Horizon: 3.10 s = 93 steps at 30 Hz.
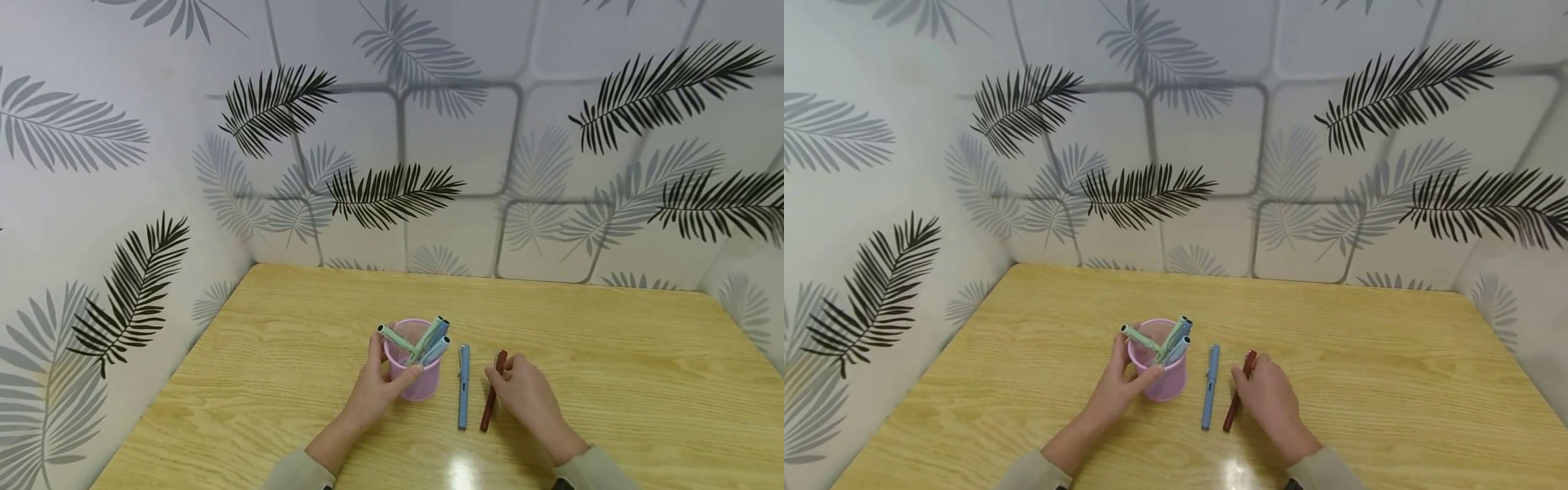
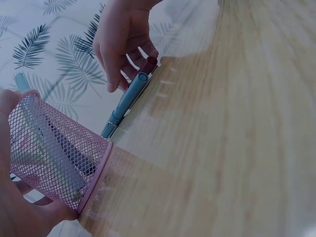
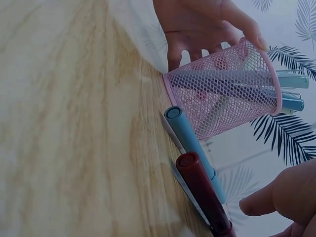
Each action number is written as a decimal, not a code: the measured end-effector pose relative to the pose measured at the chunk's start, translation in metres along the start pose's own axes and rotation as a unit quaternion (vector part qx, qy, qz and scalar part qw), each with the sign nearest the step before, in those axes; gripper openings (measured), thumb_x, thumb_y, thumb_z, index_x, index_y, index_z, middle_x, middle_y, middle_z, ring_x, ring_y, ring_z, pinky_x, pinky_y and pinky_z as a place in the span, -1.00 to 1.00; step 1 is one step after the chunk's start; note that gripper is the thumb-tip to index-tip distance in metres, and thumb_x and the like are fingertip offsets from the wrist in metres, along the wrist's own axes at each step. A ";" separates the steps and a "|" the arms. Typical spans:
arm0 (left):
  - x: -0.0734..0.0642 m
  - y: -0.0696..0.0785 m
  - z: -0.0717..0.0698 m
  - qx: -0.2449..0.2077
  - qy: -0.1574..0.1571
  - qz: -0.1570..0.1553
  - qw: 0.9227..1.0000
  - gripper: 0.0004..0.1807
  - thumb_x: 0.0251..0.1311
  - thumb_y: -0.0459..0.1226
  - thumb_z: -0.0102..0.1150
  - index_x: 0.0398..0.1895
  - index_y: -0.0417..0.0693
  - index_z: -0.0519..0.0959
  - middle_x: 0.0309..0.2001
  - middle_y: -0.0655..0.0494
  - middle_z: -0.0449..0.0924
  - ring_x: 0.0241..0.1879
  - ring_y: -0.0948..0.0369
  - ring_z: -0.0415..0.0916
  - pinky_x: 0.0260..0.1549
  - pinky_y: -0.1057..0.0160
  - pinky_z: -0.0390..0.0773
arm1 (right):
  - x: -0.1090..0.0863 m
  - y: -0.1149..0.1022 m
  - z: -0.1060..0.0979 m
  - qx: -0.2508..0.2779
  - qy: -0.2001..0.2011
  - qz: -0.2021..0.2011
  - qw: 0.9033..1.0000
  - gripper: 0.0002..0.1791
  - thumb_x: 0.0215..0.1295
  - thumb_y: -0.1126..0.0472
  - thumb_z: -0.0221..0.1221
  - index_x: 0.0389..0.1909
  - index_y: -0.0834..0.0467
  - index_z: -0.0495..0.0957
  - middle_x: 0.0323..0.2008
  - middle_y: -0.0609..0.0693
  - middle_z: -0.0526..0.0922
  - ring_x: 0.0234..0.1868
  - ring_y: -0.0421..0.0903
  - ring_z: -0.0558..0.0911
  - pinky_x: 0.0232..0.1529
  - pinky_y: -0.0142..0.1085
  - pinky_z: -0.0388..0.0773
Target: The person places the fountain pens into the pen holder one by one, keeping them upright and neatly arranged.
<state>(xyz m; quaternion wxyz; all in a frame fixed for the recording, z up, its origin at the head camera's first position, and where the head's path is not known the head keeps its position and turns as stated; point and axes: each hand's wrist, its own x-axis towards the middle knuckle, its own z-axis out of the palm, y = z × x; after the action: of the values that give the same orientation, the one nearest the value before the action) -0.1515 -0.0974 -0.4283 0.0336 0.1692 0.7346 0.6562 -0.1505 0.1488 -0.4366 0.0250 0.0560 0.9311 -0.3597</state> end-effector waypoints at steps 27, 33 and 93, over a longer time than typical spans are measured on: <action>0.000 0.000 0.002 0.000 -0.001 0.004 1.000 -0.17 0.17 -0.23 0.23 0.39 -0.03 -0.06 0.25 -0.27 0.16 0.23 -0.12 0.19 0.09 -0.10 0.32 | 0.006 -0.001 0.000 0.000 -0.002 0.012 1.000 -0.63 0.12 0.30 0.11 -0.13 0.49 0.37 -0.50 0.14 0.47 -0.62 -0.10 0.43 -0.70 -0.33 0.37; 0.000 0.000 0.002 -0.007 -0.004 0.007 1.000 -0.18 0.17 -0.25 0.22 0.39 -0.04 -0.06 0.24 -0.29 0.15 0.22 -0.16 0.19 0.07 -0.10 0.34 | 0.006 0.001 0.000 0.020 0.002 0.012 1.000 -0.60 0.11 0.27 0.15 -0.10 0.46 0.38 -0.48 0.13 0.50 -0.59 -0.10 0.45 -0.67 -0.31 0.39; -0.001 0.000 -0.001 0.006 -0.002 0.015 1.000 -0.17 0.18 -0.26 0.21 0.39 -0.08 -0.08 0.26 -0.29 0.14 0.25 -0.08 0.17 0.11 -0.09 0.29 | -0.037 -0.072 -0.009 0.396 0.125 -0.300 0.859 -0.66 0.15 0.60 0.08 -0.05 0.43 0.28 -0.26 0.21 0.41 -0.30 -0.12 0.53 -0.35 -0.23 0.61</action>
<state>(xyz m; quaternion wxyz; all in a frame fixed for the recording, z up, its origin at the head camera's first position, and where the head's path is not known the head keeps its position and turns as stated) -0.1510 -0.0984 -0.4279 0.0241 0.1812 0.7361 0.6517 -0.1227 0.0988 -0.3788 -0.2248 -0.1767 0.6772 -0.6780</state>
